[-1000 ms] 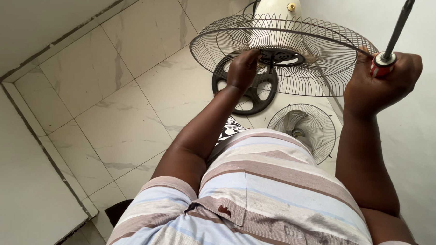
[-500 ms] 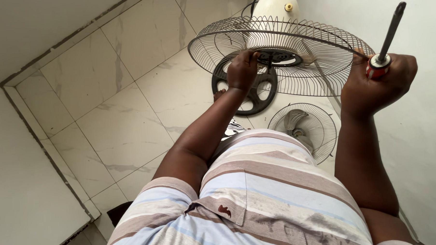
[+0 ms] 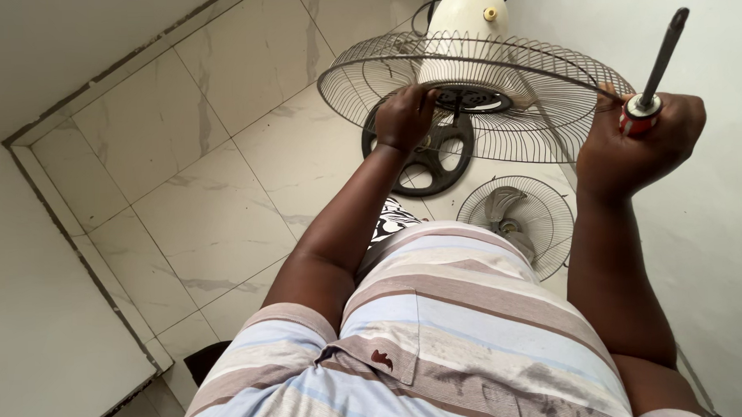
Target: The person uses a screwdriver to loosen and remove the central nut from a standing fan's blade assembly. They then detach the fan blade and proceed to remove the front wire cage from the fan head.
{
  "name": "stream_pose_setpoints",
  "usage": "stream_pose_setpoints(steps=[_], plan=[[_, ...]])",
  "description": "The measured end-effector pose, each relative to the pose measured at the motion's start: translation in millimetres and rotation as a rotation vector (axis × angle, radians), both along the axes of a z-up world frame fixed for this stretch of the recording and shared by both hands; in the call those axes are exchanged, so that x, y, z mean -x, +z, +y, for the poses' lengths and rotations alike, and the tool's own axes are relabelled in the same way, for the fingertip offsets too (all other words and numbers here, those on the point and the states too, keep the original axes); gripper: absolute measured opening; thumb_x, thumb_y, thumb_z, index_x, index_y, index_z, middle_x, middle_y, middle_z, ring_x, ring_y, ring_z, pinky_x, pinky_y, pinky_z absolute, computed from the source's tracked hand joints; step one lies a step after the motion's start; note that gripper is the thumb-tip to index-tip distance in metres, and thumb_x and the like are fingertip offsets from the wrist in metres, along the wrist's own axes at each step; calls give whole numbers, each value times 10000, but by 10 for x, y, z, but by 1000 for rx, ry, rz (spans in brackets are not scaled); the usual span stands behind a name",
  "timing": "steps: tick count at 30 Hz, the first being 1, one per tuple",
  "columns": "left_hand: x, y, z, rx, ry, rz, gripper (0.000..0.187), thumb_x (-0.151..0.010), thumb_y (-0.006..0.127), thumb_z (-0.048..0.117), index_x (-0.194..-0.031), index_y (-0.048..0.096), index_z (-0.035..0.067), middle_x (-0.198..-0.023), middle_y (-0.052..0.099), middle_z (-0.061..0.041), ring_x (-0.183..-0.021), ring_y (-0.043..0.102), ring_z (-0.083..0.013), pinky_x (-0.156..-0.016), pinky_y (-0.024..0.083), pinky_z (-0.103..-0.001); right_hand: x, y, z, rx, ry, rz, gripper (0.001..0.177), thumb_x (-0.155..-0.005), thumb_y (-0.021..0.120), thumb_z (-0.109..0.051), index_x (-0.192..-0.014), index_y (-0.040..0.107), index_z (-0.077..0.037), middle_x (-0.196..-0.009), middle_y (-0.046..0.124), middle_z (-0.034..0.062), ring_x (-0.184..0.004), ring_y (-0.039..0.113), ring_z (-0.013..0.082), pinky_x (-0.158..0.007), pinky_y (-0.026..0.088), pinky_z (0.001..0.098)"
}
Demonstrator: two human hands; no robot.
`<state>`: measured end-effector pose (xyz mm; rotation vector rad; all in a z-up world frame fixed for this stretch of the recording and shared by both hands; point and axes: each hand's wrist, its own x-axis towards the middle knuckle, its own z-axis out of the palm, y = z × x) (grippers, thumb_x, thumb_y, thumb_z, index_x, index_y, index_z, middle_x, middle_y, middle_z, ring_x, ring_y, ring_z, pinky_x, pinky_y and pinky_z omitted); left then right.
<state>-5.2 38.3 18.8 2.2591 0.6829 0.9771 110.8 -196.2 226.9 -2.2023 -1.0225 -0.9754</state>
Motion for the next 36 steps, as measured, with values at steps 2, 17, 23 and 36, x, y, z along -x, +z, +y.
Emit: stream_pose_setpoints(steps=[2,17,23,36], plan=[[-5,-11,-1,14,3,2,243,-1007,654,373,-878,658,168,-740,699,4,-596,671,-176,-497,513,-349,9,20,24,-8,21,-7,422,-925,893,-93,-1062,495,-73,-963,509,58,-907,535,251,-778,454,395],[-41,-52,91,-41,9,87,340,-970,678,409,-747,634,156,-648,662,-11,-554,654,-203,-492,507,-389,-105,-90,-24,7,55,62,409,-900,883,-116,-1052,506,-67,-1008,530,53,-920,548,223,-789,462,366],[-76,-64,51,-5,56,41,315,-995,640,408,-802,704,168,-709,698,-22,-614,680,-202,-541,536,-372,-52,-140,-124,-30,86,223,375,-897,886,-42,-1009,530,-79,-972,541,53,-892,555,221,-811,476,365],[-259,-156,-353,1105,-73,-92,331,-1041,590,362,-918,723,85,-747,766,-43,-656,718,-111,-587,547,-307,-16,-638,-544,-529,253,646,397,-1003,878,145,-1092,554,-66,-1066,573,50,-895,559,148,-849,525,288]])
